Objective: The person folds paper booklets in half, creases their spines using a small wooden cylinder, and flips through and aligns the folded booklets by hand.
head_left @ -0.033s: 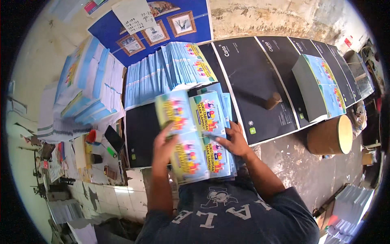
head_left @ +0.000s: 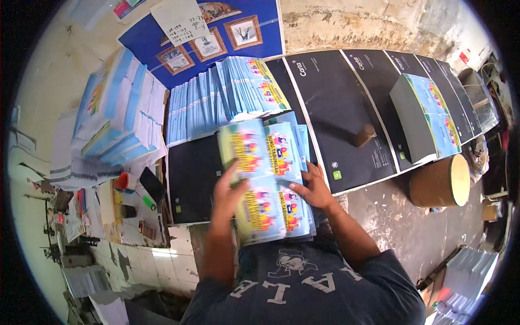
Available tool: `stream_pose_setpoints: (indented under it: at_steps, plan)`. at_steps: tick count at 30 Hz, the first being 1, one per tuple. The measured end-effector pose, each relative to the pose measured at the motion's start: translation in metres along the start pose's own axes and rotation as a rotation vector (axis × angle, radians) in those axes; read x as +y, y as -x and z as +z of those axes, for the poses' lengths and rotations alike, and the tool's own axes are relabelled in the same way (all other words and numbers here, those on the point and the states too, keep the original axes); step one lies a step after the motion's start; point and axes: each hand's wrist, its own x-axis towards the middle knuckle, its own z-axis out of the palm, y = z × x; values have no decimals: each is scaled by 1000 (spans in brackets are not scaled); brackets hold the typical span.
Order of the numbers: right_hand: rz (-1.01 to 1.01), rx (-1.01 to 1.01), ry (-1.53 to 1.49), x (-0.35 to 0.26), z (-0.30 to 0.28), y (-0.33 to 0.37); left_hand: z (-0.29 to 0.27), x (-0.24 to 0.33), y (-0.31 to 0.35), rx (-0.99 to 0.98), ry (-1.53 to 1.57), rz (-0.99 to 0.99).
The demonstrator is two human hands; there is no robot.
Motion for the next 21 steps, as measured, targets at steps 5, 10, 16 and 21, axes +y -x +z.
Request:
stream_pose_setpoints:
  at_steps: [5,10,16,21]
  plan:
    - [-36,-25,-50,-1,-1,-3,51,-9,-2,-60,71,-48]
    - [13,-43,-4,-1,-5,0,37,-26,-8,-32,62,-45]
    - [-130,370,88,-7,16,4,40,-41,-3,34,12,-13]
    - [-135,47,468,-16,7,3,38,-42,4,30,188,-69]
